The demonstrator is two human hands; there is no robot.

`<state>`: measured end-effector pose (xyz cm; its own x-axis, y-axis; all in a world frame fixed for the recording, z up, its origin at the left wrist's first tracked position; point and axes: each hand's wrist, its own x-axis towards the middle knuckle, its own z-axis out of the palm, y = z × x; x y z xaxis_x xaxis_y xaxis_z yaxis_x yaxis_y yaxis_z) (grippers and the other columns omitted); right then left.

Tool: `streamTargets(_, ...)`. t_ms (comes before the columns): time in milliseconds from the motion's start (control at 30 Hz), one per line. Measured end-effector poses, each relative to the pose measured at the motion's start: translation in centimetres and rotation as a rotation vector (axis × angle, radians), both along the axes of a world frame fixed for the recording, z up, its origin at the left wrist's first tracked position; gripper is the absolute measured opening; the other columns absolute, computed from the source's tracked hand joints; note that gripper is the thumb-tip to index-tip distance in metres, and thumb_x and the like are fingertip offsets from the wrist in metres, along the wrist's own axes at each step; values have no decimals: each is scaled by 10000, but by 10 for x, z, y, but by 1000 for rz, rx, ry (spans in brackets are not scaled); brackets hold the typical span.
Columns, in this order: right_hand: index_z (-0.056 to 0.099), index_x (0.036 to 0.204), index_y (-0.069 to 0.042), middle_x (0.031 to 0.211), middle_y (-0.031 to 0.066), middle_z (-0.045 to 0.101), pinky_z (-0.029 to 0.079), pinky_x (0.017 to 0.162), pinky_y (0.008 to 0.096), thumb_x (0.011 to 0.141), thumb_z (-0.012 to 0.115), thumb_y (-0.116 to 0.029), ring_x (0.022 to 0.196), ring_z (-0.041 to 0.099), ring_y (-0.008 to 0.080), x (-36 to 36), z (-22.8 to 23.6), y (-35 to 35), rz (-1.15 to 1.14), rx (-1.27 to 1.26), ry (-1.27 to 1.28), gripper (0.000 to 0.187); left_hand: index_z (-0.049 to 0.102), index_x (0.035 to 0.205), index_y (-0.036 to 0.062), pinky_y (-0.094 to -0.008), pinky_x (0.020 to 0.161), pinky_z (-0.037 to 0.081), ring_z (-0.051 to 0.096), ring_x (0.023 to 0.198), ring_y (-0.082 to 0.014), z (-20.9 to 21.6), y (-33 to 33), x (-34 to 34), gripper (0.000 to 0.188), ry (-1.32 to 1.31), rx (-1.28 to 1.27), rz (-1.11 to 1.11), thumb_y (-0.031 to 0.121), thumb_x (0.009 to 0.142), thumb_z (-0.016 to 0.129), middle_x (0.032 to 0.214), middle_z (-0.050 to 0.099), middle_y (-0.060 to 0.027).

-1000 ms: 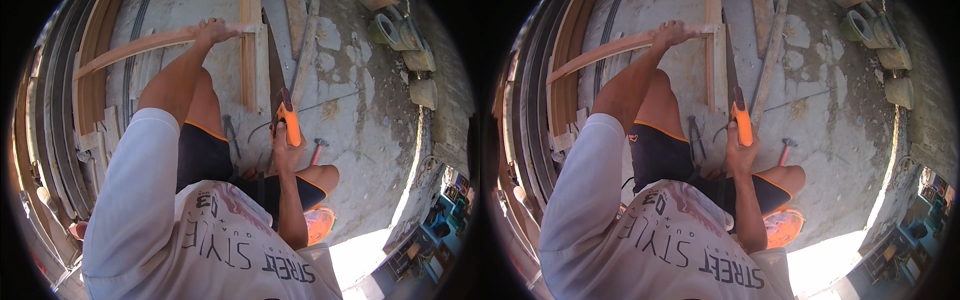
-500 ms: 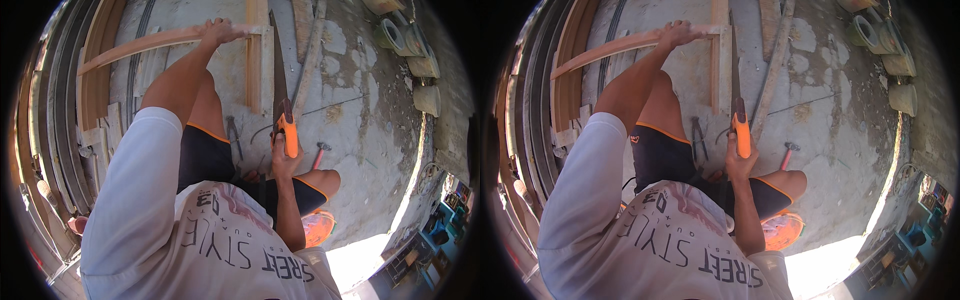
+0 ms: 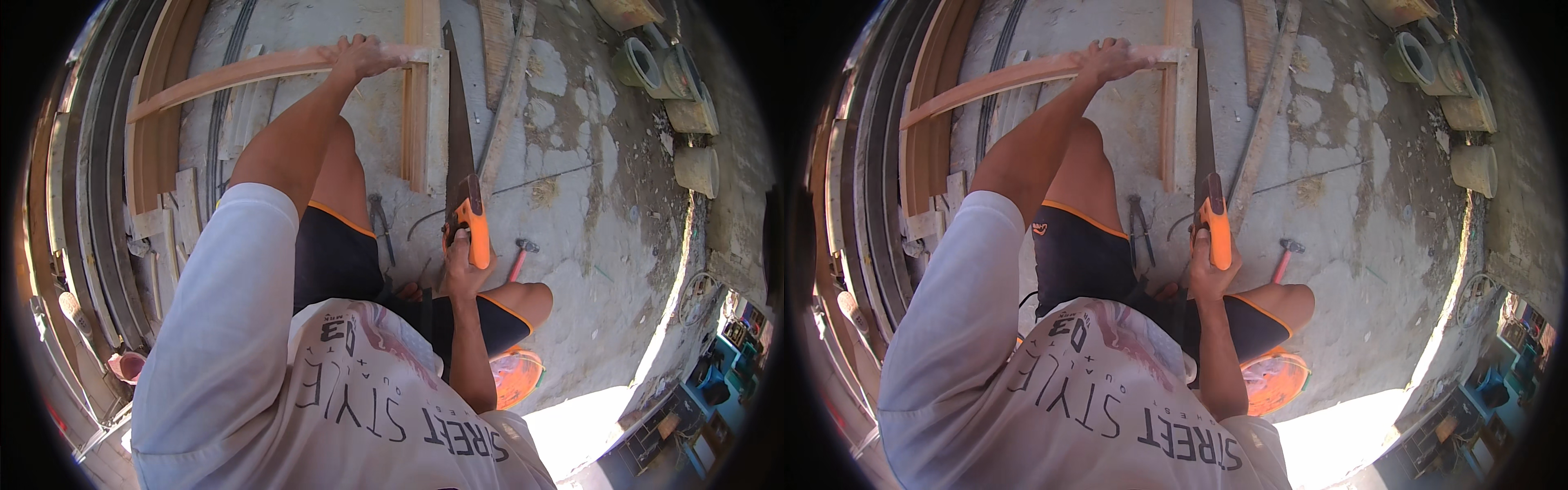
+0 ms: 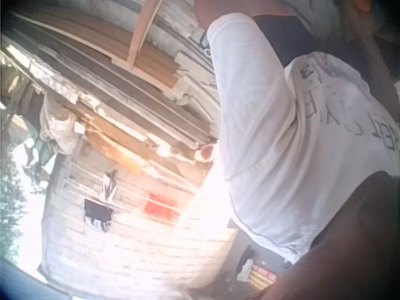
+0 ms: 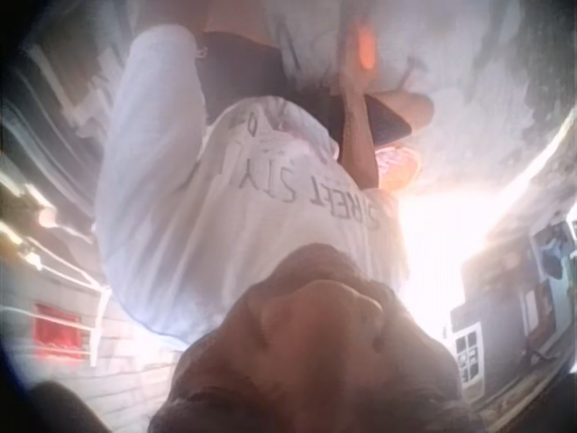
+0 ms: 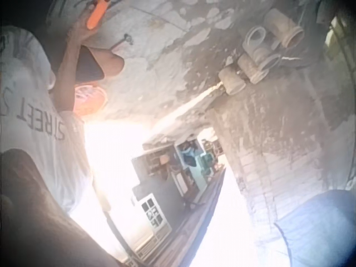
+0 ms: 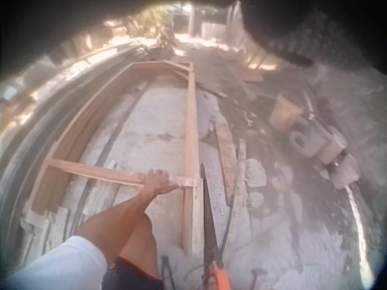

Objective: The person sits on the floor and uses a hand saw to cut a wooden plank. They then use pliers to remove a nail from a small wooden block and a hammer to drive nails into the frame, joining the pieces together.

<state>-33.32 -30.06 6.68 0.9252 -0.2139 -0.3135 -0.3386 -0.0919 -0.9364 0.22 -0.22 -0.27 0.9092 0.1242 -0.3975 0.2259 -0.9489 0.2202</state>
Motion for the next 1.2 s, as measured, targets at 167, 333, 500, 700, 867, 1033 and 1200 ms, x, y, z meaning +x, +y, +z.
streamTargets(167,668,1031,42,778,23,625,444,592,255,1046,655,-173,663,559,82,15,5,11,-22,10,-72,215,603,1494,184,-858,1142,10,272,1557,-465,-10,4,-3,908,-56,11,58,811,837,616,1632,469,-125)
streamTargets(333,648,1075,45,808,48,624,475,648,292,1036,693,-319,726,584,112,14,20,15,26,-11,-131,369,594,1501,188,-849,1142,45,284,1552,-467,-3,3,0,921,-10,26,56,818,830,628,1661,431,-119)
streamTargets(500,627,1047,38,758,49,600,452,618,303,1045,662,-352,690,566,117,14,11,8,64,26,-162,391,607,1480,167,-846,1137,75,288,1555,-468,-1,6,-1,929,-11,20,40,832,832,626,1658,436,-138)
streamTargets(700,631,1036,36,744,89,618,486,624,326,1033,648,-255,667,587,135,20,21,10,112,-137,-200,291,607,1468,124,-855,1149,27,241,1575,-491,-6,3,-1,957,-32,37,49,838,832,627,1653,432,-174)
streamTargets(867,638,1044,35,669,119,613,515,608,348,981,700,-172,608,624,144,28,37,19,94,-119,-99,226,572,1518,112,-840,1158,58,258,1560,-510,-4,8,-1,975,0,41,54,826,856,615,1638,440,-201)
streamTargets(1033,631,1033,22,653,114,606,509,598,339,978,718,-179,596,630,134,25,68,18,103,-140,-47,225,548,1550,122,-783,1177,140,308,1526,-518,-22,17,12,1031,7,64,-22,863,835,599,1620,458,-202)
streamTargets(1200,644,1026,32,704,85,638,498,602,323,1020,677,-341,632,637,146,-111,130,-22,103,-219,29,374,512,1576,153,-844,1140,126,272,1548,-511,-19,16,5,1063,-4,71,4,899,821,574,1657,422,-171)
